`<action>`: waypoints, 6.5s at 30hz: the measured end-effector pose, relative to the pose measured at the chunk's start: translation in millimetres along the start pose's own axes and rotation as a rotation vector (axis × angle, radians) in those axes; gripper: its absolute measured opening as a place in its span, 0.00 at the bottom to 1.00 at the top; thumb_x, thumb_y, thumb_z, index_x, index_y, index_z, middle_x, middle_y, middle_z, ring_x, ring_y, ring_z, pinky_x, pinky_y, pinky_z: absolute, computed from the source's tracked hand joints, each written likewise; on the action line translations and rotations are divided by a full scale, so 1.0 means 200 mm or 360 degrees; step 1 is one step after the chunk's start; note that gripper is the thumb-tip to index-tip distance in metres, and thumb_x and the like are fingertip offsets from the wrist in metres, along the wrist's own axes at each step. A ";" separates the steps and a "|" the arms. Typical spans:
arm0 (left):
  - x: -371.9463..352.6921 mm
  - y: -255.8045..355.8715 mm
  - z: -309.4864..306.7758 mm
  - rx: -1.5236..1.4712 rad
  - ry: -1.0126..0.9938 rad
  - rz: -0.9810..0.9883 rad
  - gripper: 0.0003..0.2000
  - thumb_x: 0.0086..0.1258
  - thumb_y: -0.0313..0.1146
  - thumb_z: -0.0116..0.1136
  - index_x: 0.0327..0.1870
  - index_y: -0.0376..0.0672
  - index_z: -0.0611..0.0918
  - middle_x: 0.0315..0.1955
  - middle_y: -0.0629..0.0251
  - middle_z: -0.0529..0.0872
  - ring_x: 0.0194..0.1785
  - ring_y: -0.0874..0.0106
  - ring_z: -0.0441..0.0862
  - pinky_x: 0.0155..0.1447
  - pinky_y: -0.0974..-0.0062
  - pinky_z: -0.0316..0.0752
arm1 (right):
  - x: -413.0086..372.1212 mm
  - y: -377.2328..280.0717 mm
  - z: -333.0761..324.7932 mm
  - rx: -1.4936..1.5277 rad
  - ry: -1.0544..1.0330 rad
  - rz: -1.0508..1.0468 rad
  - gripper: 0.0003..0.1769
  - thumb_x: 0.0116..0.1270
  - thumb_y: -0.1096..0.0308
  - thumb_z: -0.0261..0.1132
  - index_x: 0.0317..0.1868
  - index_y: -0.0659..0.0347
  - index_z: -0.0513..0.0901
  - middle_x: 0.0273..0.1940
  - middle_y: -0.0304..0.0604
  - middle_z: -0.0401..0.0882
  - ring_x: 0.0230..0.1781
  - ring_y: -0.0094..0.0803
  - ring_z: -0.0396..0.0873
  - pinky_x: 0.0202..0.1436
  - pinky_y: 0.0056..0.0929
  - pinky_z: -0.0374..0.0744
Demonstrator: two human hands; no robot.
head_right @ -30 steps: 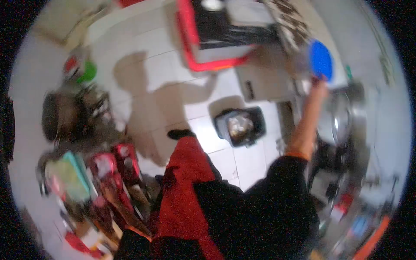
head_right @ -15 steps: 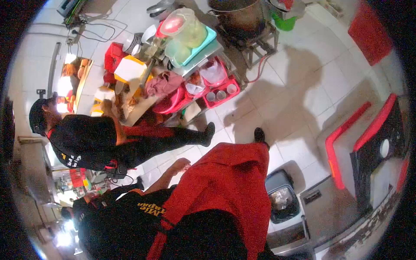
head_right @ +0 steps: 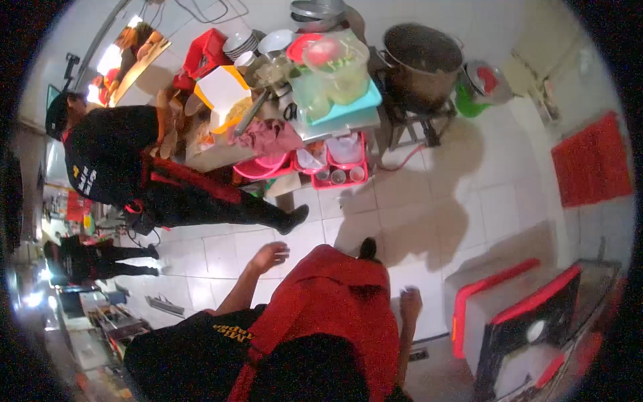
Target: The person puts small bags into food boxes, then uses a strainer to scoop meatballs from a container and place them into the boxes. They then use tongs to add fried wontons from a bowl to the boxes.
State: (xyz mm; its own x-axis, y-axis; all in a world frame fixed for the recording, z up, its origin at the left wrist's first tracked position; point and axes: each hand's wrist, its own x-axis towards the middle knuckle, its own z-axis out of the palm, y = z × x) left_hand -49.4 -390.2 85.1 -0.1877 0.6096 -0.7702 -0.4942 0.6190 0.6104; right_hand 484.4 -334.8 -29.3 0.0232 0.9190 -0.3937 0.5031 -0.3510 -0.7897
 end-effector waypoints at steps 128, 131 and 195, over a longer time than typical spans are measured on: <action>-1.61 1.04 -3.03 -0.1069 0.0740 0.0345 0.12 0.61 0.31 0.60 0.43 0.40 0.75 0.25 0.74 0.73 0.22 0.82 0.69 0.24 0.81 0.62 | -0.81 -4.33 4.95 -0.0414 -0.1368 -0.2039 0.08 0.63 0.72 0.63 0.42 0.62 0.83 0.39 0.53 0.83 0.38 0.48 0.82 0.42 0.40 0.79; -1.56 1.18 -3.04 -0.1182 0.0837 0.0361 0.16 0.60 0.32 0.62 0.48 0.38 0.76 0.25 0.73 0.74 0.22 0.82 0.70 0.24 0.82 0.63 | -1.20 -4.44 4.72 -0.0337 -0.1662 -0.2262 0.07 0.60 0.71 0.68 0.39 0.60 0.83 0.34 0.47 0.81 0.36 0.44 0.81 0.40 0.38 0.79; -1.75 1.30 -4.92 -0.0714 0.0329 0.0018 0.11 0.65 0.25 0.59 0.45 0.41 0.71 0.20 0.73 0.72 0.16 0.81 0.67 0.18 0.79 0.64 | -2.08 -4.56 5.58 -0.0608 -0.1340 -0.2096 0.15 0.61 0.71 0.69 0.49 0.60 0.81 0.40 0.47 0.79 0.41 0.41 0.81 0.46 0.35 0.80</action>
State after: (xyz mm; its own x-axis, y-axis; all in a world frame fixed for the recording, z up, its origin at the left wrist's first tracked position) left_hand -948.1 -929.9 330.5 -0.3376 0.4758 -0.8122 -0.7993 0.3107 0.5143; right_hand -948.0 -597.9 328.9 -0.9720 0.1303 0.1954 -0.0336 0.7465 -0.6645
